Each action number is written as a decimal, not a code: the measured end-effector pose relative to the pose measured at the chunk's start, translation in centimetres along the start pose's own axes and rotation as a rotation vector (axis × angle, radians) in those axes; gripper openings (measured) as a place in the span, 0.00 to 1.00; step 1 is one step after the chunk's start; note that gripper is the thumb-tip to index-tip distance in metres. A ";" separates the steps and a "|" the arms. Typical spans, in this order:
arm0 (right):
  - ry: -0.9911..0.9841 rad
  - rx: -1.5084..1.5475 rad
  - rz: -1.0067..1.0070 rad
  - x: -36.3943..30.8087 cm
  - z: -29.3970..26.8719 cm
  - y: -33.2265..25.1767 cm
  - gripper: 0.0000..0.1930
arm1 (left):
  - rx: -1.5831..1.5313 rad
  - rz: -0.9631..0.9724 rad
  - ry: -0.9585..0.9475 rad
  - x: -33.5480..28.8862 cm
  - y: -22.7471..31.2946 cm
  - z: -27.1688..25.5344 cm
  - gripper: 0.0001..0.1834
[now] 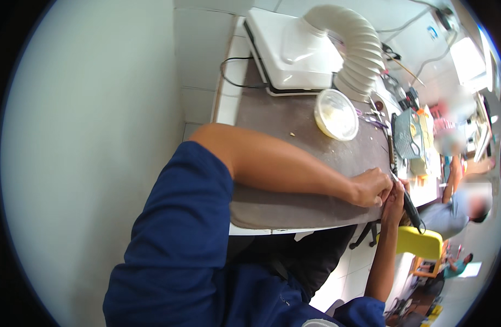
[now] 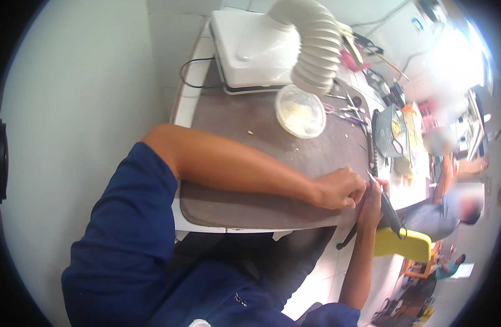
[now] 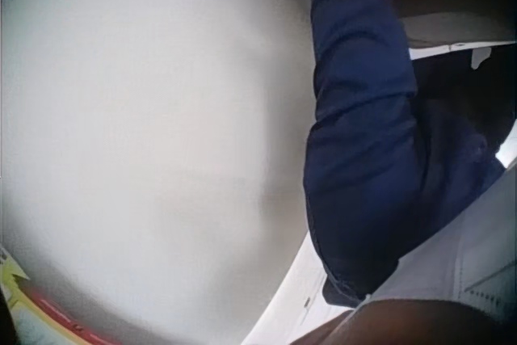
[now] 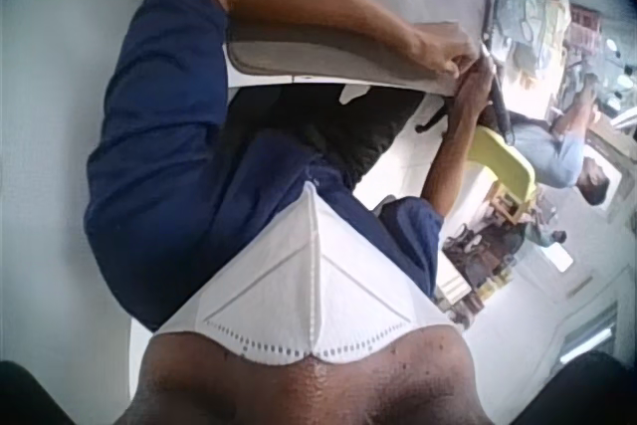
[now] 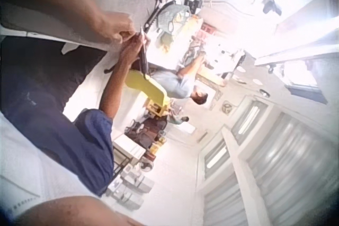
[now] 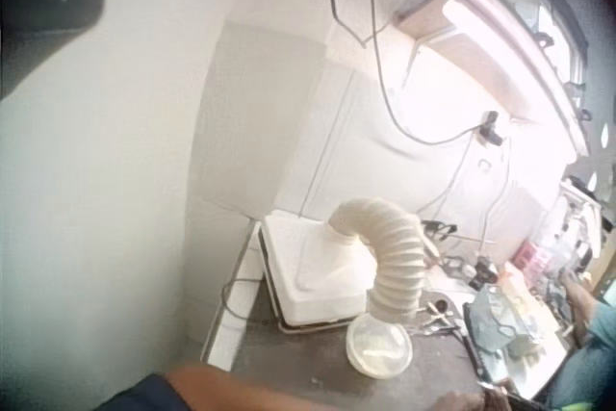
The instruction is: The person uses a rotary handpiece to grind and shape a small, light-colored dental prosthetic held in their left hand. They repeatedly rotate the object to work on different surfaces and occasionally pause to brush away debris with a small brush.
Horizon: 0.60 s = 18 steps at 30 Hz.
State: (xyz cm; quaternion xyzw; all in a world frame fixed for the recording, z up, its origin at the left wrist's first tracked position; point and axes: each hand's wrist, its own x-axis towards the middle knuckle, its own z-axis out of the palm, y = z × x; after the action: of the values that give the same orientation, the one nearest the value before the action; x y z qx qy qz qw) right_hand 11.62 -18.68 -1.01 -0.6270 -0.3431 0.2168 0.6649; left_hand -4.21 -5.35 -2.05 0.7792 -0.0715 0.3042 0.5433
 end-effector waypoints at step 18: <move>0.021 0.004 -0.087 0.7 -0.1 0.0 0.08 | -0.043 -0.292 -0.105 1.5 0.9 -1.9 0.06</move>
State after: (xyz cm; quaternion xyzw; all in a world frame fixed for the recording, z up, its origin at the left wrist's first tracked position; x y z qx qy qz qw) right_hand 12.11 -18.25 -0.91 -0.6124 -0.3626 0.1820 0.6785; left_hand -4.19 -3.72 -0.05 0.7844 0.0079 0.1794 0.5937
